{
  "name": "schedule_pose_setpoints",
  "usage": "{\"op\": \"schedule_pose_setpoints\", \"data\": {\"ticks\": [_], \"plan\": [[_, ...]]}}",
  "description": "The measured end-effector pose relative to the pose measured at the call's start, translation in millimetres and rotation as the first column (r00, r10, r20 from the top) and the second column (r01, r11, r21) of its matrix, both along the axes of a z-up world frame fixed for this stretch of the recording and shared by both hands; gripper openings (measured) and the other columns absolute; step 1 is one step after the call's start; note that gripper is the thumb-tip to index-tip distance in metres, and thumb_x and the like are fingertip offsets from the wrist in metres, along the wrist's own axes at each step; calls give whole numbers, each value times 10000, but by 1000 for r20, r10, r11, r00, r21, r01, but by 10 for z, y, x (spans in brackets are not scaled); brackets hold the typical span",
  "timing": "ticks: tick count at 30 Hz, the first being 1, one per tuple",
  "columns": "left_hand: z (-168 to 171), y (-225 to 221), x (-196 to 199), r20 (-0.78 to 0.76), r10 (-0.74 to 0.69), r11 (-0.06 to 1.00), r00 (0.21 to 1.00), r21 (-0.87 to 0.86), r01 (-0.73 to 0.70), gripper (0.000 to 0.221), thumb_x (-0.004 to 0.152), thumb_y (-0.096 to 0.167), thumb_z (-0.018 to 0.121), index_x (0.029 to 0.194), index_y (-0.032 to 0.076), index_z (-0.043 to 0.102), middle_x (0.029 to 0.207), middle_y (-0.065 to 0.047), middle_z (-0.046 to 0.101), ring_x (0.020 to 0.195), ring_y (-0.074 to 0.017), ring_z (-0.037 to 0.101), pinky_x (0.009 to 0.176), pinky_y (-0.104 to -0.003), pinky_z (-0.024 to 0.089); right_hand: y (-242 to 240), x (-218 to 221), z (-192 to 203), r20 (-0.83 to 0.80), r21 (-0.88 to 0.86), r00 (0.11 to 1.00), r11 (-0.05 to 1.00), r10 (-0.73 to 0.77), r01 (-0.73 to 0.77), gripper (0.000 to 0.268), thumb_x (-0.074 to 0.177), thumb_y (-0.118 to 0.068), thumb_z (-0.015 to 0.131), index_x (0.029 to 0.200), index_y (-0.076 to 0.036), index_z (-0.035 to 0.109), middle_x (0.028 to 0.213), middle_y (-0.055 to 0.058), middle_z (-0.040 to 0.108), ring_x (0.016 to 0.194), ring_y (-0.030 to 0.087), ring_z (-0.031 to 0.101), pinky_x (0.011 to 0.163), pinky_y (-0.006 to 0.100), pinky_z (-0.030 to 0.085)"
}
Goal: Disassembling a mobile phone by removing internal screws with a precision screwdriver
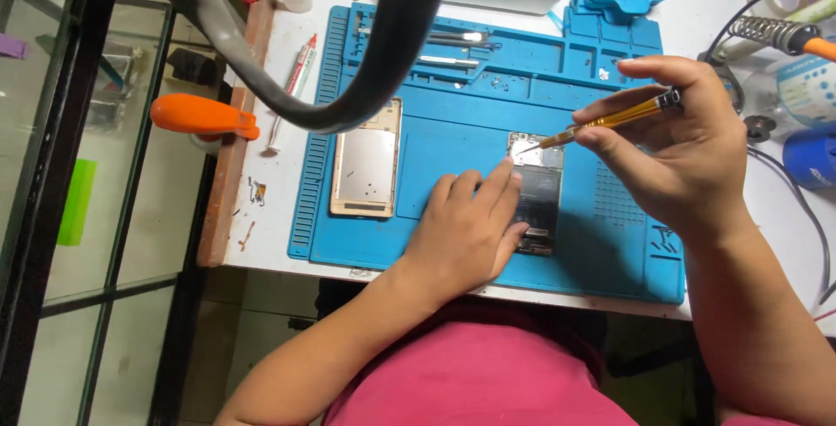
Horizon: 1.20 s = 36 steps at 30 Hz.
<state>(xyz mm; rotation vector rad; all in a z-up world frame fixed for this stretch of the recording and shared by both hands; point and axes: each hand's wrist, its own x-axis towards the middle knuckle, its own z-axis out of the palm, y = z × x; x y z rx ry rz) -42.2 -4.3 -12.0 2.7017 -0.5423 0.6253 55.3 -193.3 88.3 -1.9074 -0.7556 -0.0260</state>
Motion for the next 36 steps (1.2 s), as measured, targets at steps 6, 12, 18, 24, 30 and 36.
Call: {"op": "schedule_pose_setpoints", "data": {"ticks": [6, 12, 18, 24, 30, 36], "plan": [[3, -34, 28, -16, -16, 996, 1000, 84, 18, 614, 963, 526, 620, 1434, 132, 618, 1504, -94, 582, 1060, -305, 575, 825, -415, 448, -363, 79, -269, -163, 18, 977, 989, -140, 145, 549, 941, 14, 746, 1396, 9, 438, 1075, 254, 701, 1069, 302, 737, 928, 349, 619], [46, -36, 58, -102, -73, 993, 992, 81, 82, 633, 969, 532, 568, 1466, 139, 574, 1520, -96, 563, 1127, -330, 541, 857, -456, 442, -458, 140, -461, -235, 82, 958, 979, -161, 185, 513, 967, 6, 722, 1395, 28, 441, 1018, 236, 700, 905, 272, 729, 885, 341, 624], [160, -46, 117, -148, -93, 971, 985, 204, 123, 646, 948, 589, 515, 1429, 165, 597, 1496, -122, 562, 1091, -316, 546, 872, -479, 445, -438, 167, -592, -317, 105, 927, 964, -202, 246, 517, 949, -13, 743, 1377, 1, 454, 1012, 214, 711, 900, 238, 726, 890, 310, 617], [249, -38, 155, -189, -118, 966, 975, 204, 157, 638, 928, 621, 525, 1395, 193, 601, 1482, -138, 560, 1082, -343, 562, 908, -506, 434, -434, 176, -618, -329, 65, 916, 962, -231, 266, 519, 936, -20, 764, 1369, -3, 479, 1013, 192, 719, 915, 224, 734, 872, 290, 613], [238, -40, 166, -187, -128, 970, 974, 182, 163, 637, 931, 615, 524, 1383, 176, 609, 1470, -151, 561, 1068, -336, 556, 909, -504, 441, -413, 168, -572, -347, 59, 906, 958, -243, 280, 504, 939, -8, 759, 1360, -1, 483, 1009, 182, 716, 904, 223, 735, 867, 298, 625], [237, -38, 164, -180, -128, 973, 975, 167, 159, 629, 928, 611, 533, 1376, 177, 613, 1469, -151, 562, 1072, -345, 556, 935, -517, 435, -417, 170, -610, -317, 58, 918, 961, -239, 270, 501, 943, -5, 762, 1358, 7, 483, 1005, 184, 718, 911, 229, 734, 870, 297, 617]]}}
